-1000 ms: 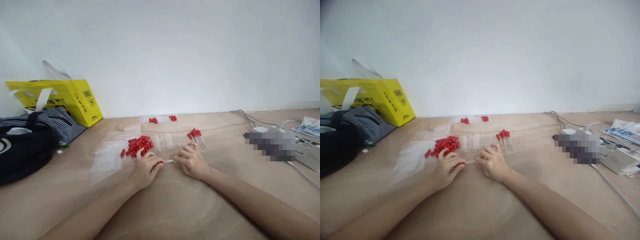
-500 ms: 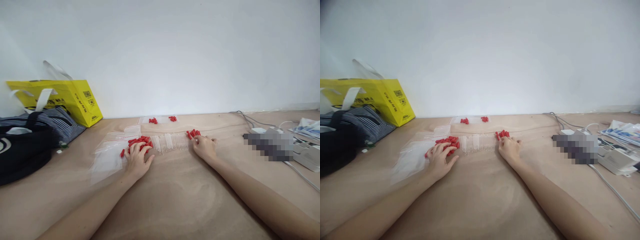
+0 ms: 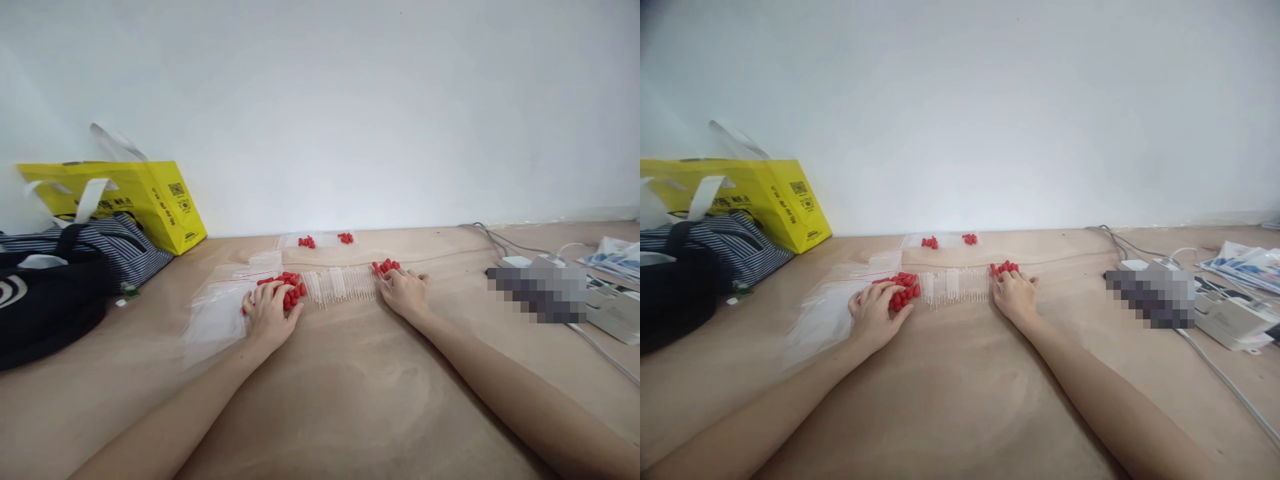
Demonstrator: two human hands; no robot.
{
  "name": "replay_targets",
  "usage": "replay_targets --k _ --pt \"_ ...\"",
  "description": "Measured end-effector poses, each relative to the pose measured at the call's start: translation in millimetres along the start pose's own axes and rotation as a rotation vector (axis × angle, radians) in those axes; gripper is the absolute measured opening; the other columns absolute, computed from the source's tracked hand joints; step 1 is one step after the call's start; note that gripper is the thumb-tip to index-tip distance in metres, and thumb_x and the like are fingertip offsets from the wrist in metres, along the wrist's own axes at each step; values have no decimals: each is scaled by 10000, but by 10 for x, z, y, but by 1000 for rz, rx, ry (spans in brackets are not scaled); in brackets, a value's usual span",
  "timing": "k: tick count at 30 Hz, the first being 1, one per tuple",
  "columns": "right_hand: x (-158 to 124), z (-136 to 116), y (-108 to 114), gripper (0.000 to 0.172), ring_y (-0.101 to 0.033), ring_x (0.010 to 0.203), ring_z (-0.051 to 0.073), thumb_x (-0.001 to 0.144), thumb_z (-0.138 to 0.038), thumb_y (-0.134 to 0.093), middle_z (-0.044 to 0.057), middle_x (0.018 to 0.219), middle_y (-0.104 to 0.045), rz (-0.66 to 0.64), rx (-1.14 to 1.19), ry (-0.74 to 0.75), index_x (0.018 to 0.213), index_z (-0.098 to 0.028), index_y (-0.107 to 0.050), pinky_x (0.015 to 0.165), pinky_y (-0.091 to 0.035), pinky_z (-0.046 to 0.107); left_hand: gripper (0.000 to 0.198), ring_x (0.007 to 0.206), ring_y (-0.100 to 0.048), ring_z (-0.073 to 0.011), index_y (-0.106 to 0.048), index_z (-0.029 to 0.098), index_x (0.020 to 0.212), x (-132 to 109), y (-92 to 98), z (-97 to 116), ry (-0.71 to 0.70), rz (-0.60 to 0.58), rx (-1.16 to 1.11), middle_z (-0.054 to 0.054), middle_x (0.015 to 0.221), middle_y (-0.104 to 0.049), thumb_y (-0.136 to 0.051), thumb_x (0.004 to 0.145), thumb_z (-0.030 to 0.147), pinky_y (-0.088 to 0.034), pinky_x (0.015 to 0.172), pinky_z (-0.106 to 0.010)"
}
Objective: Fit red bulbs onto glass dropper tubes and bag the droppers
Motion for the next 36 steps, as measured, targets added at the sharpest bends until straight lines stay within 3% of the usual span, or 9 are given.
replay_targets --k 6,10,16,24,28,31,36 --pt "139 -122 -56 280 -510 847 239 754 -397 -435 61 779 -621 -210 14 -75 702 -210 -637 796 -226 451 251 1026 -391 -291 -625 231 783 357 -22 -211 121 -83 109 -88 1033 -522 -496 721 437 -161 885 -535" --pt "260 -131 -107 309 -511 886 252 747 -411 -432 81 791 -615 -330 -16 -164 682 -193 -642 828 -218 477 328 1039 -370 -310 -642 225 732 555 -93 -194 103 -124 146 -93 1047 -515 -502 676 516 -143 884 -548" --pt "349 -128 -156 274 -511 937 277 737 -351 -445 129 880 -612 -354 -12 -224 812 -162 -629 826 -263 471 336 996 -383 -327 -632 184 556 668 -203 -61 113 -267 248 -128 939 -549 -483 676 460 -103 891 -567" --pt "335 -145 -184 242 -440 1058 301 719 -327 -447 136 983 -592 -324 19 -226 772 -169 -622 817 -286 468 241 920 -438 -315 -596 160 517 742 -187 -37 151 -273 275 -128 809 -585 -493 657 327 -160 868 -550" --pt "321 -137 -124 258 -494 968 279 742 -347 -431 114 860 -618 -305 37 -190 683 -176 -614 800 -298 439 225 937 -441 -303 -588 179 551 644 16 17 81 -140 146 -90 827 -598 -495 681 338 -162 864 -540" --pt "253 -152 -43 245 -532 852 232 764 -326 -415 86 795 -621 -232 91 -89 679 -175 -588 754 -327 366 165 891 -480 -241 -567 181 687 411 185 137 -78 -24 9 -49 791 -604 -473 725 311 -207 867 -467" --pt "-121 -292 125 151 -526 759 173 795 -247 -422 53 775 -607 -29 324 359 757 -166 -543 722 -319 307 83 806 -513 -181 -531 189 714 -112 215 356 -371 -179 -185 -8 754 -600 -461 740 225 -254 826 -385"
Point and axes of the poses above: each hand's wrist, its own x-axis towards the middle knuckle, its own y-axis out of the back of the hand, z = x × y, the point moved 4 cm from there along x, towards the middle knuckle
